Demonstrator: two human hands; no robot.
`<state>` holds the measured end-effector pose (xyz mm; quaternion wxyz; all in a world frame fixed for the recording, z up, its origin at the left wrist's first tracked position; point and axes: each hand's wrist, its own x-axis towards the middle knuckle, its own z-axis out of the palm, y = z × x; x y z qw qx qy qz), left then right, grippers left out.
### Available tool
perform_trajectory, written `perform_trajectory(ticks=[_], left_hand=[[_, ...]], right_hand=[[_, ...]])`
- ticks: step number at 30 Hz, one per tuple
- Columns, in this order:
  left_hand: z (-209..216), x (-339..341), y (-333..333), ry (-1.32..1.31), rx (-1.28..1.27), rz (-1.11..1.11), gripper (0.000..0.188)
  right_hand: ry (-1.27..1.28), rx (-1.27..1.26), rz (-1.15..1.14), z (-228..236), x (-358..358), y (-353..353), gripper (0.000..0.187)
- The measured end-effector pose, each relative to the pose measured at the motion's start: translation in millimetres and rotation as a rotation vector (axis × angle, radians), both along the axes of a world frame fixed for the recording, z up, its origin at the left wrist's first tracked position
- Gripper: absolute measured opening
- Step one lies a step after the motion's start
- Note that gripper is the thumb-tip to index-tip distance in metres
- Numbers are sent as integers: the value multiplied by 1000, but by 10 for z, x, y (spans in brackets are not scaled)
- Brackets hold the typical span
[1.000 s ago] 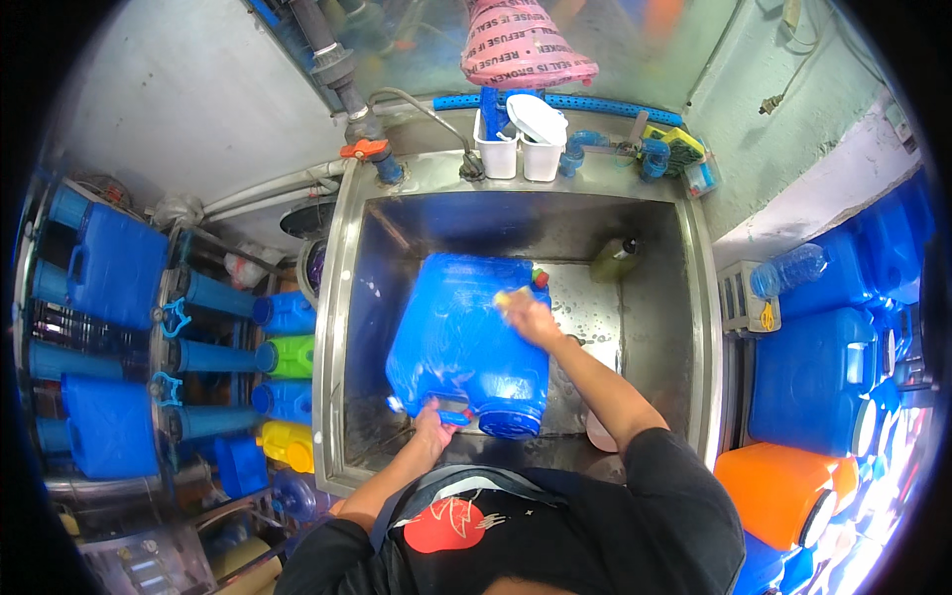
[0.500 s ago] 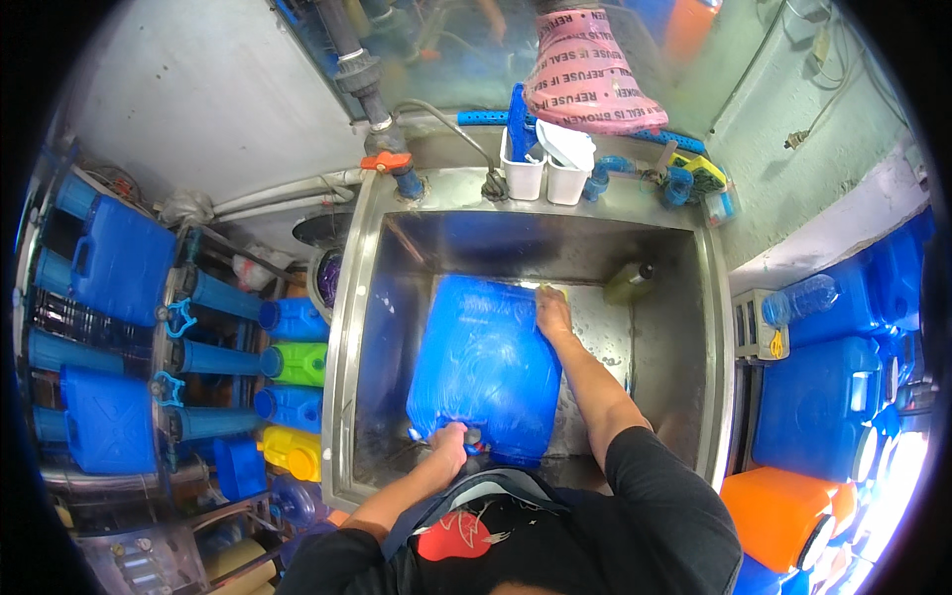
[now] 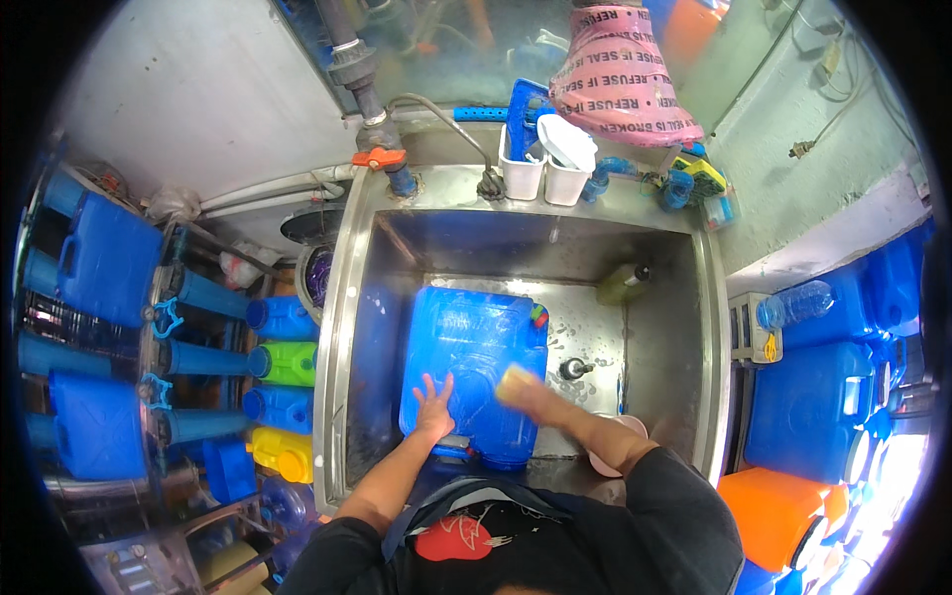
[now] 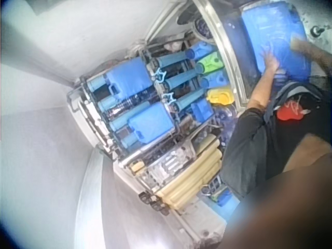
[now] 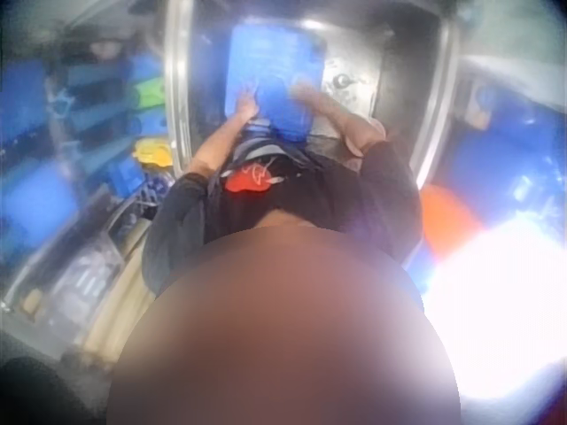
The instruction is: The person washes a blue plastic container and a small blue lid in a stainless steel sink. They rinse the container, scrub it with a sponge, rinse again, and place it on a shelf. The person also washes the lid under running water and places it on the shelf.
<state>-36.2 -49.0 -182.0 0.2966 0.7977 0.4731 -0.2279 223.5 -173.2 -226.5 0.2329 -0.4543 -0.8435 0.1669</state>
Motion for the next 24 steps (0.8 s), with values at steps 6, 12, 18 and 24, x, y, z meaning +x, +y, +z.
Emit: perform_trajectory(ticks=[6,12,18,24], left_hand=[[72,10,137,66,-79,-52,105],[79,-55,81,87,-103,-39,105],[137,-282,136,47,-104,-39,111],[945,-232,321,-478,598,136,78]], right_hand=[[133,-42,-1036,-154,704,1078,39],[997,-861,-1340,-144,944,1257,28],[1336,-917,-1295,376,816,1308,23],[1239,-616,-1167,1289,343,920,19]])
